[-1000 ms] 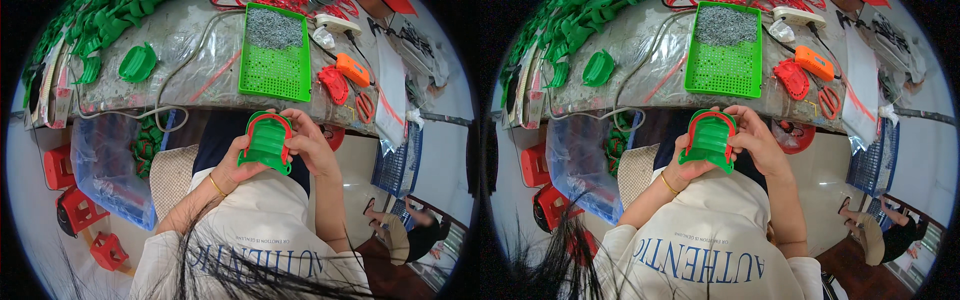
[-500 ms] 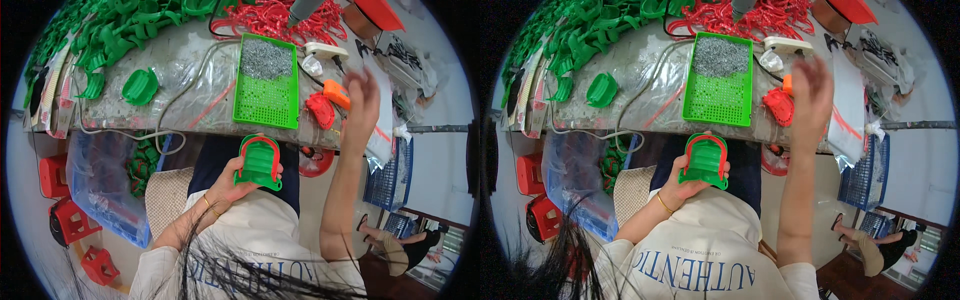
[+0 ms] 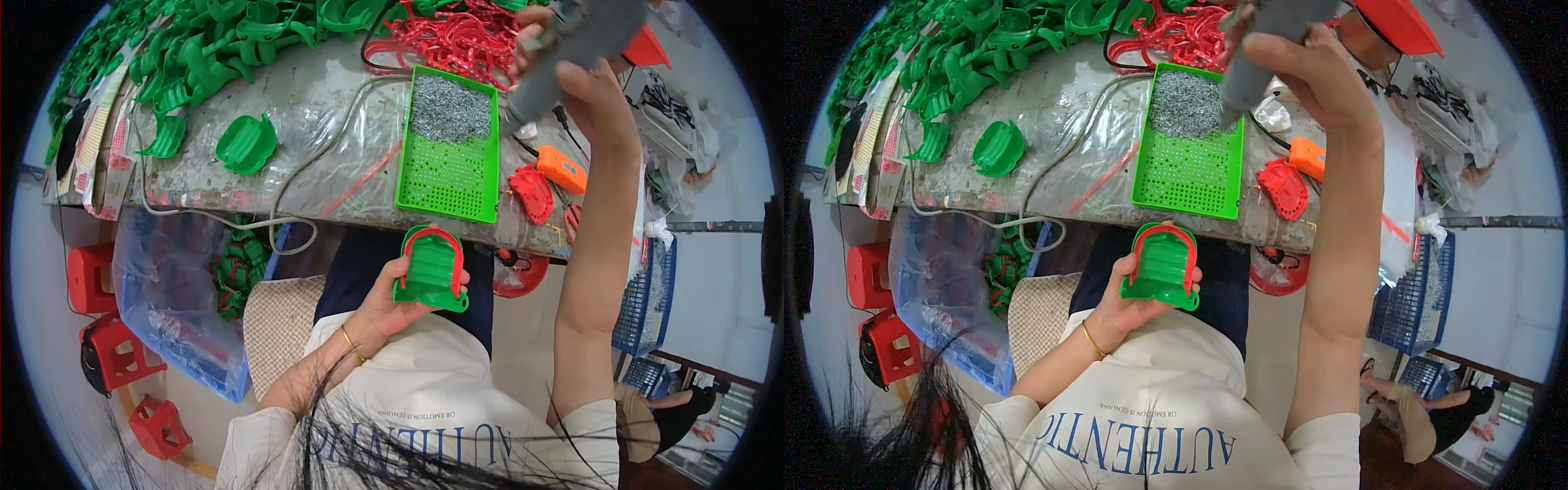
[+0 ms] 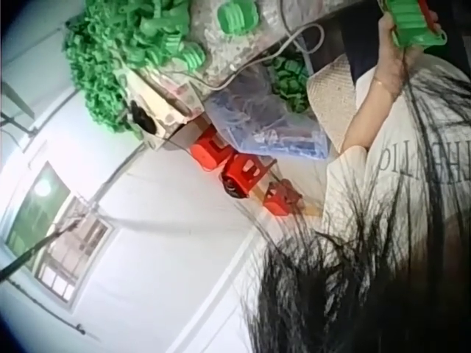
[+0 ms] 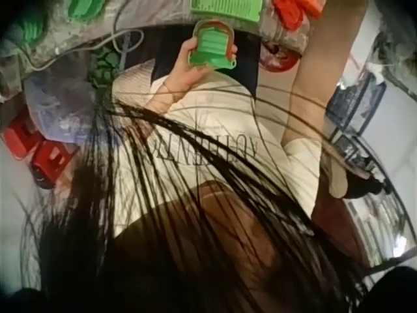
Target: Assembling green plastic components using an electric screwdriver at a factory workbench.
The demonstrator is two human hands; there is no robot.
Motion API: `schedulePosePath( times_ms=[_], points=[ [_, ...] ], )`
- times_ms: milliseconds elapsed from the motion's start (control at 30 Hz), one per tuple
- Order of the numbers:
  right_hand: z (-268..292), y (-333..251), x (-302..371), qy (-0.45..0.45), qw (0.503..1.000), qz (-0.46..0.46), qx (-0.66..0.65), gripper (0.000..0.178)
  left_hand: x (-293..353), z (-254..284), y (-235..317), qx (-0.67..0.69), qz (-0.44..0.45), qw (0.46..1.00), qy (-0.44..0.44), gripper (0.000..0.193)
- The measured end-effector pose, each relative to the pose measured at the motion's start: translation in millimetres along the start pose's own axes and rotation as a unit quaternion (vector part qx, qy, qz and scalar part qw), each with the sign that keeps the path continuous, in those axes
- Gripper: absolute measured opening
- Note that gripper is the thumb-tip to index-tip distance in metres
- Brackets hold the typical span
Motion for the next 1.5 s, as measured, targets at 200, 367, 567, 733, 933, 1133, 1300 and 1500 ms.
schedulePosePath(
  times_ms=[200,367,567,733,933,1133,1300,1500],
  points=[
    [-61.7,-24.7,32.2,-0.133,0.976,0.056,-0.166,0.048,-10.7,12.1,-0.5,0.027,0.001,0.999,-0.017,0.071],
    [-74.8,-4.5,47.5,0.139,0.972,0.058,-0.182,0.025,-11.0,16.5,-3.8,0.024,0.004,1.000,-0.012,0.071],
    [-81.9,50.2,72.1,0.284,0.951,0.066,-0.103,0.019,-11.0,15.9,-3.1,0.002,-0.013,1.000,-0.006,0.071],
    [-90.2,71.4,81.7,0.318,0.939,0.065,-0.117,0.017,-12.0,19.8,-2.9,0.005,0.003,1.000,0.007,0.076],
    [-105.1,76.7,70.8,0.306,0.941,0.071,-0.125,0.015,-13.2,23.4,-3.4,0.008,-0.003,1.000,0.007,0.076],
    [-114.3,89.4,61.1,0.309,0.940,0.066,-0.131,0.014,-11.1,25.6,-0.6,0.017,-0.012,1.000,-0.005,0.074],
    [-122.7,90.1,60.7,0.309,0.941,0.042,-0.130,0.013,-11.5,27.5,1.2,0.026,-0.013,1.000,0.002,0.074],
    [-127.0,92.9,57.9,0.309,0.942,0.047,-0.125,0.014,-11.2,28.7,2.0,0.029,-0.010,0.999,0.013,0.073]
  ],
)
Point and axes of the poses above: each hand's wrist, its own x-axis away from the middle knuckle, its own z-axis out of the back of the hand, y = z × x, the point moved 3 cm from there along -x, towards the middle knuckle, and after that the axes turned 5 degrees about -x, right-handed, at the moved point
